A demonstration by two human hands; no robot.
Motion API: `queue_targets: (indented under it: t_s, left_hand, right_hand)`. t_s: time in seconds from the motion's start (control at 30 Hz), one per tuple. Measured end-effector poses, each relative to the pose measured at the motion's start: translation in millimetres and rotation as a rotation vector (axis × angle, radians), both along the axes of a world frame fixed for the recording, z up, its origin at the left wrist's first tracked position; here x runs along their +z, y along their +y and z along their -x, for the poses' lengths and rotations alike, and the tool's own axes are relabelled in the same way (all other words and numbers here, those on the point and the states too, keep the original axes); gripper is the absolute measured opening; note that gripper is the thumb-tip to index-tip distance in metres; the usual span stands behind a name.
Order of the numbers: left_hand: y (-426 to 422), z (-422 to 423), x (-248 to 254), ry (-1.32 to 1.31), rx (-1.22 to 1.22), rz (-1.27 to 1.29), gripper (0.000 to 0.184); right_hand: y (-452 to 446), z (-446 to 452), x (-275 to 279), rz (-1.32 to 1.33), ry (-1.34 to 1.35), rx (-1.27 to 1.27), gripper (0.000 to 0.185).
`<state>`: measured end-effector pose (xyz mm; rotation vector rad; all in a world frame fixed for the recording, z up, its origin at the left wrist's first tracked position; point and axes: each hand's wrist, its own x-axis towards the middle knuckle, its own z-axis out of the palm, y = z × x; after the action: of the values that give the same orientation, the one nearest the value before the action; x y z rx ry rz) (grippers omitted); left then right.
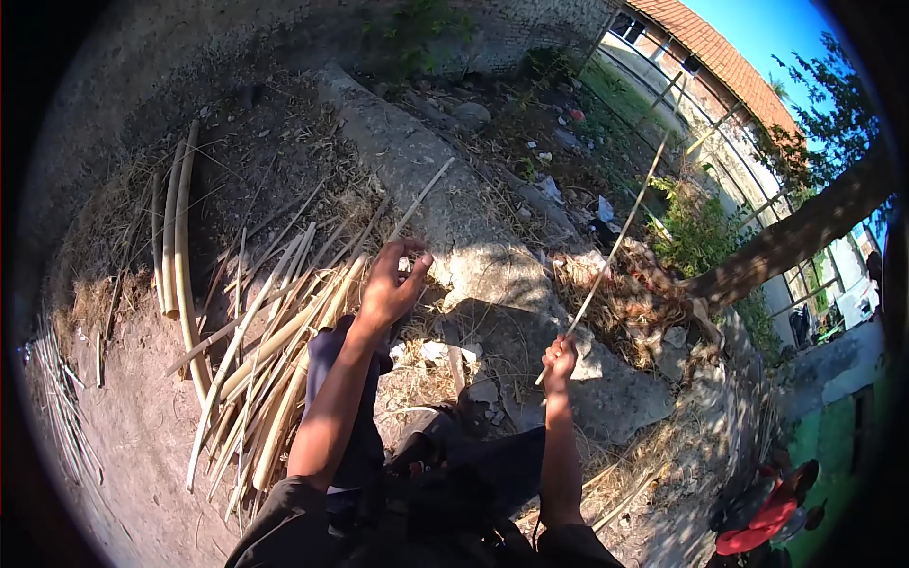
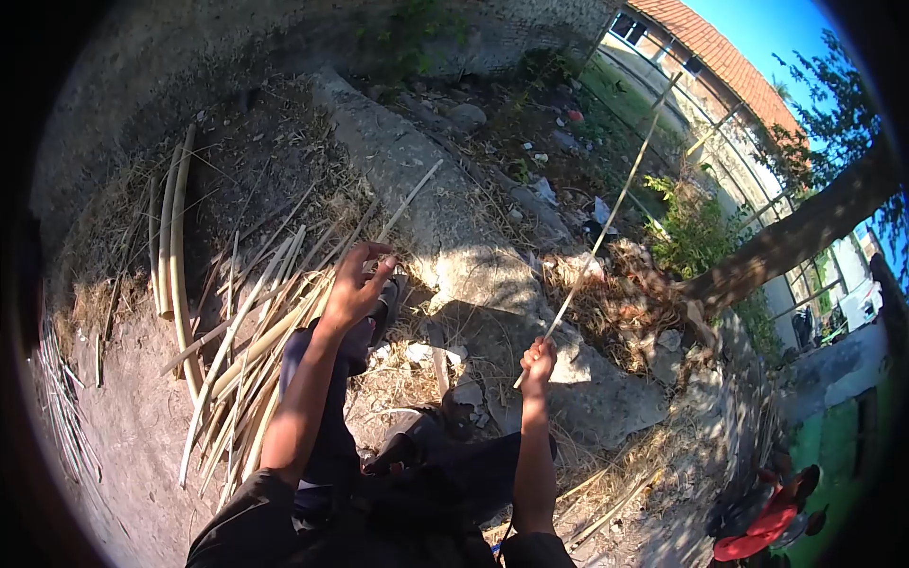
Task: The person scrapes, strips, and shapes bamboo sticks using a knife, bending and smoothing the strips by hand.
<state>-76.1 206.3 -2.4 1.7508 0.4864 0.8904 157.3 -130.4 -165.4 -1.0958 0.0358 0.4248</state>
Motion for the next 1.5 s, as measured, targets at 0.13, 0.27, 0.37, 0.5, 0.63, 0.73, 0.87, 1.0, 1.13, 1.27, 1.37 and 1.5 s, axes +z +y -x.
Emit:
queue_targets:
  t_s: [0.13, 0.27, 0.37, 0.5, 0.63, 0.73, 0.87, 1.0, 1.13, 1.27, 1.37, 1.5]
  left_hand:
    - [-6.8, 3.0, 16.9, 0.081, -0.031, 0.013, 0.035]
    - [-2.8, 1.0, 7.4, 0.094, -0.066, -0.066, 0.036]
    - [-10.2, -1.4, 11.5, 0.104, -0.091, 0.029, 0.033]
    - [-9.1, -5.6, -3.5, 0.12, -0.099, -0.072, 0.033]
    - [-15.2, -6.1, 6.3, 0.105, -0.138, -0.006, 0.028]
    - [-20.7, -8.3, 7.0, 0.111, -0.175, -0.048, 0.03]
    - [-30.6, -7.8, 17.4, 0.143, -0.212, -0.012, 0.031]
    - [-33.5, -11.1, 15.1, 0.138, -0.319, 0.084, 0.041]
    - [-47.8, -22.2, 7.5, 0.003, -0.488, 0.163, 0.054]
    - [-54.8, -19.8, 24.6, -0.308, -0.895, 0.411, 0.046]
    - [-58.7, -14.9, 29.2, -0.318, -0.897, 0.522, 0.041]
    - [-58.4, -11.8, 31.7, -0.222, -0.788, 0.541, 0.034]
  right_hand:
    - [-0.1, -7.7, 25.4, 0.093, -0.097, 0.213, 0.036]
    - [0.8, -21.6, 41.2, 0.37, -0.178, 0.164, 0.038]
    - [8.4, 0.6, 68.3, 0.364, -0.467, 0.095, 0.039]
    - [9.9, -8.6, 84.6, 0.309, -0.344, 0.131, 0.037]
    - [24.4, 8.0, 110.7, 0.308, -0.543, -0.011, 0.041]
    - [23.3, 18.1, 132.7, 0.439, -0.46, 0.075, 0.045]
    - [33.2, 31.8, 123.5, 0.38, -0.509, 0.157, 0.043]
    - [42.7, 57.2, 104.7, 0.283, -0.472, 0.295, 0.04]
    - [59.9, 117.9, 148.1, 0.142, -0.401, 0.522, 0.038]
    - [65.4, 149.9, 186.3, 0.101, -0.222, 0.682, 0.041]
    - [67.1, 159.9, 200.9, 0.057, -0.144, 0.722, 0.042]
    - [74.6, 165.4, 197.4, -0.015, -0.104, 0.708, 0.039]
